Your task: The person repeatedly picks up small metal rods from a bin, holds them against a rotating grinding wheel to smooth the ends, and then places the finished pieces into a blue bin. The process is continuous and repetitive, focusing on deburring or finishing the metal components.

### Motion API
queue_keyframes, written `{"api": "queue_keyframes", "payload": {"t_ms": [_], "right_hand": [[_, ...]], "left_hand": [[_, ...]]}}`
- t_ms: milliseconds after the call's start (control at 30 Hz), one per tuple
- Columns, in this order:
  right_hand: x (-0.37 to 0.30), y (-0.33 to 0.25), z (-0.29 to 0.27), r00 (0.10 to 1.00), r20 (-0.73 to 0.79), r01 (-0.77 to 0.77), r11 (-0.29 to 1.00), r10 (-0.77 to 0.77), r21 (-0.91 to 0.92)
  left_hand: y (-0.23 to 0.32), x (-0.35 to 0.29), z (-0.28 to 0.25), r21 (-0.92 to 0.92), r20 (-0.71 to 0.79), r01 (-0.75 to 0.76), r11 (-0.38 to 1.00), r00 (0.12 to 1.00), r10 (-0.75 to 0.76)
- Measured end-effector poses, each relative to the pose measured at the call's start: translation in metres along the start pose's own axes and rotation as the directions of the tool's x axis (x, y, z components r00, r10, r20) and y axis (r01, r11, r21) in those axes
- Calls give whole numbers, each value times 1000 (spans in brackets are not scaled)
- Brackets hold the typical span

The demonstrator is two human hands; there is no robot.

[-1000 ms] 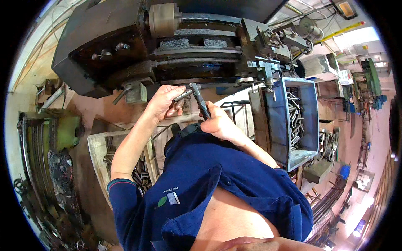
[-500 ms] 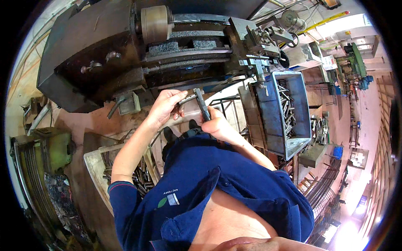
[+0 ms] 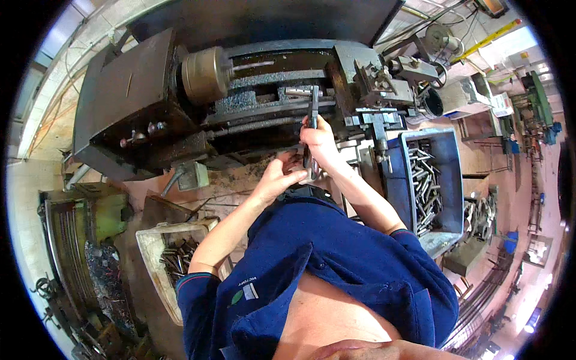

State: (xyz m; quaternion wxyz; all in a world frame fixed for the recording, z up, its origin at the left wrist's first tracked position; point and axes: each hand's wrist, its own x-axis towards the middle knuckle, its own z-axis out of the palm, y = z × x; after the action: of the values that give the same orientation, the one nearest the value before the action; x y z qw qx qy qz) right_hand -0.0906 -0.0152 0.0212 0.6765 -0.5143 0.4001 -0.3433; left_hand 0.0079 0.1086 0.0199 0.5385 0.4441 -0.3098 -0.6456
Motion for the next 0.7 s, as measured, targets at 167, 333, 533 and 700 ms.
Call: {"api": "queue_keyframes", "payload": {"t_ms": [167, 333, 533, 700], "right_hand": [[38, -10, 0, 999, -5, 40, 996, -40, -85], [55, -19, -2, 995, -13, 89, 971, -95, -223], [63, -32, 0, 998, 52, -23, 992, 30, -124], [74, -22, 0, 1000, -6, 14, 985, -15, -174]], "left_hand": [[8, 48, 17, -8, -23, -37, 999, 999, 36], [15, 78, 11, 10, -70, 89, 996, 994, -88], [18, 90, 8, -89, -9, 36, 995, 999, -37], [29, 95, 7, -149, 46, -14, 989, 999, 22]]}}
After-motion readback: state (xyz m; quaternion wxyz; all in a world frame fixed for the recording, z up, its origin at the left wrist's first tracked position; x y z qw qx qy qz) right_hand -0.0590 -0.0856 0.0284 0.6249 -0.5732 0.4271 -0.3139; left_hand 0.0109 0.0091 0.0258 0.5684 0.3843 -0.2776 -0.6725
